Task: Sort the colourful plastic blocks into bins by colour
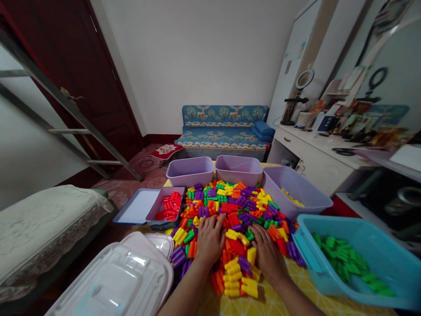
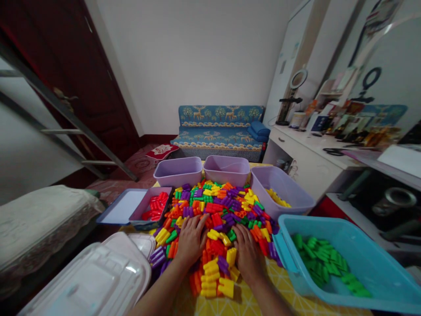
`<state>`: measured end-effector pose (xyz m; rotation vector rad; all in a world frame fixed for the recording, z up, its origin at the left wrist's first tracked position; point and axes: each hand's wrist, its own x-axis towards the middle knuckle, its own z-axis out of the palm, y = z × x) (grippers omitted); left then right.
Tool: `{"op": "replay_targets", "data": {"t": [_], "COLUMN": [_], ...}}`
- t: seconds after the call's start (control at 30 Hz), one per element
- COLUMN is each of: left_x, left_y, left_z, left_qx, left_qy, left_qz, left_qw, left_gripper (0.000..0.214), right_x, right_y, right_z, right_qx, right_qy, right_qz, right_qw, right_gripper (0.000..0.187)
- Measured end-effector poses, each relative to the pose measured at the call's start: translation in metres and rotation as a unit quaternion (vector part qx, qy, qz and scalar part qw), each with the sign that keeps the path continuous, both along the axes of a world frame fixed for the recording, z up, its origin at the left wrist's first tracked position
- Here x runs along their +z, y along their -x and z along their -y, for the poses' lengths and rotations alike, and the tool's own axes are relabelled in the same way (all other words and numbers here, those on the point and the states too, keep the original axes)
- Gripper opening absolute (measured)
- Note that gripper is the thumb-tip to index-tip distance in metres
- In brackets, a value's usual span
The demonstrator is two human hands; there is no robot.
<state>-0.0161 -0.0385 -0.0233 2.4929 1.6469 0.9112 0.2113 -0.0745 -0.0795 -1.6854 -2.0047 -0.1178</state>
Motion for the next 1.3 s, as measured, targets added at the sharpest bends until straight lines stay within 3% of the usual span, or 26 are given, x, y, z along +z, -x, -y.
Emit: {"op": "replay_targets", "data": {"t": [0.83,1.3], "left_x": [-0.010,-0.007], "left_y": [-0.001,-0.001], "left_z": [-0.002,-0.001], "left_qx": [0.019,0.008], "left_qy": [-0.039,-0.017], "left_qz": [-0.014,0.007], "left_qw": [0.999,1.000], "left_gripper": [0.051,0.049], "right_x": [-0.007,-0.010], "right_y": [-0.002,-0.002], "right_z": [0.000,0.000], "right_qx": [-0.008,-0.013], "right_qy": [-0.005,-0.017], "right_qz": [0.013,0.018], "right_qw": [1.000,1.000], "right_gripper": [0.049,0.050]}}
